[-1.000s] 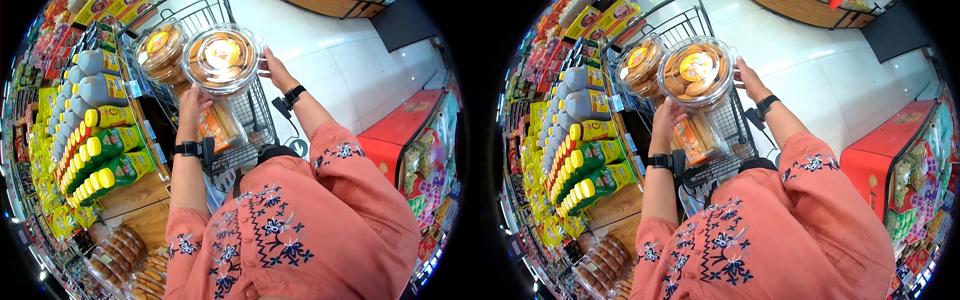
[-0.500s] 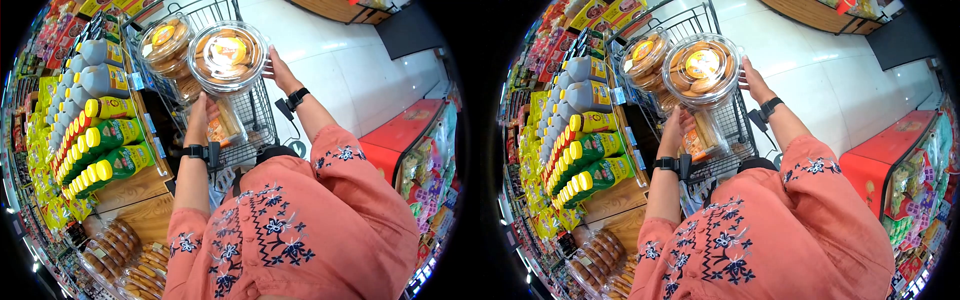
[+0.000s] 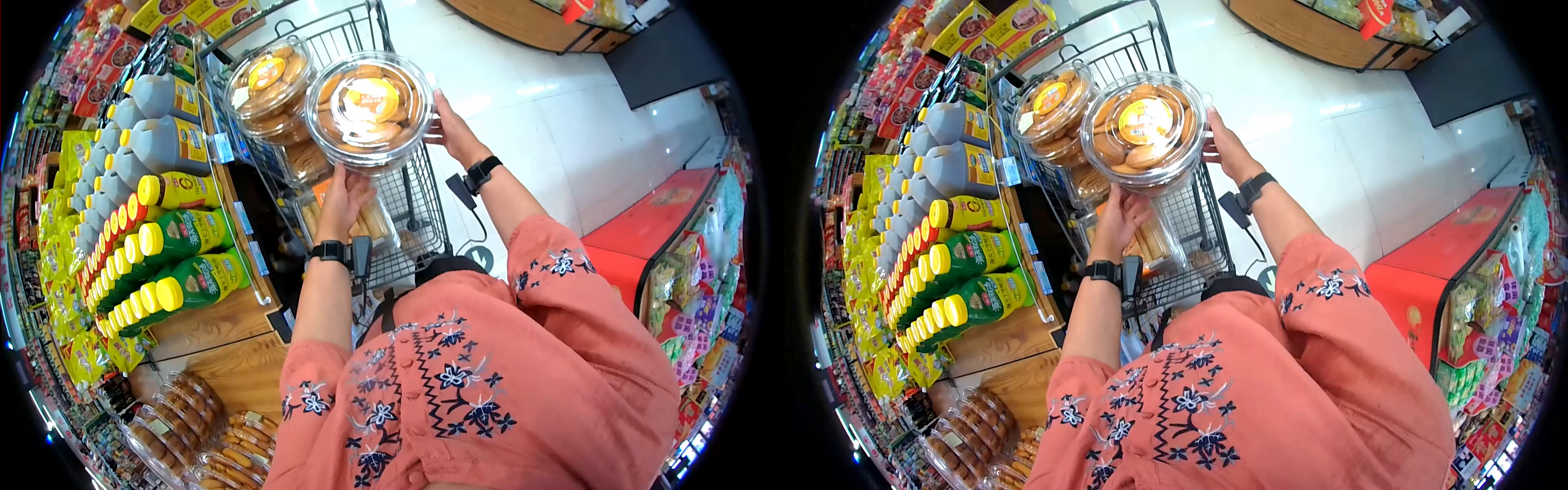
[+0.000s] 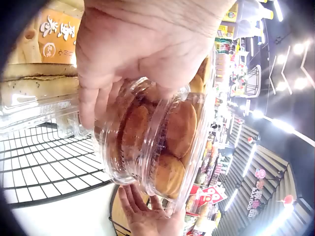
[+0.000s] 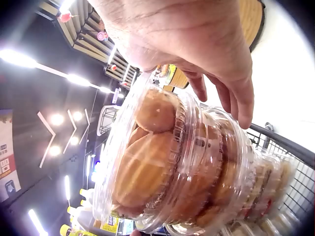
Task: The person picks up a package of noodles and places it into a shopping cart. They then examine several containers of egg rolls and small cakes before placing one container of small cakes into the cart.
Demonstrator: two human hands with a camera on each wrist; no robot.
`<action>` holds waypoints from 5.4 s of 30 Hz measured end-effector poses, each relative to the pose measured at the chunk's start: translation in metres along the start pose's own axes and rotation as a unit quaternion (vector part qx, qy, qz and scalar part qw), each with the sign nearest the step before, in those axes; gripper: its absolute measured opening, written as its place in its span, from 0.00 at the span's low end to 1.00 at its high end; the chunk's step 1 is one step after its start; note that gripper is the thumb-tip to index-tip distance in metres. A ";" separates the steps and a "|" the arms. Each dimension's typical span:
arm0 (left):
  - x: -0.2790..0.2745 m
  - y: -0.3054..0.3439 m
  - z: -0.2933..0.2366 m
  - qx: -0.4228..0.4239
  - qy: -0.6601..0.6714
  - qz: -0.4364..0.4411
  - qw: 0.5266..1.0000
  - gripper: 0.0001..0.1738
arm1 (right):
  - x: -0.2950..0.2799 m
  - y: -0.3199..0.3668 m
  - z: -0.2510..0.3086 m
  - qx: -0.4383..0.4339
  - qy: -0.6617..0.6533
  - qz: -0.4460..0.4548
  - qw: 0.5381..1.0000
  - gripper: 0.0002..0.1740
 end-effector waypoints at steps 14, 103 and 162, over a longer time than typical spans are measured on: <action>0.012 -0.015 -0.011 0.023 0.042 0.022 0.999 0.34 | 0.006 -0.019 0.024 -0.009 0.011 -0.021 1.000 0.43; -0.177 0.811 0.067 0.641 0.140 -0.687 0.313 0.22 | 0.680 0.618 -0.141 0.002 0.200 0.790 0.580 0.21; -0.379 0.663 0.230 0.382 0.299 -0.694 0.531 0.22 | 0.498 0.425 -0.297 0.145 0.336 0.698 0.615 0.21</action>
Point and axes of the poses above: each hand's wrist, its own y-axis away from the middle knuckle, its own x-axis out of the palm, z = x × y, the point moved 8 cm from there along -y, towards the middle knuckle, and after that the axes turned 2 degrees about z, right-handed, at the moved point
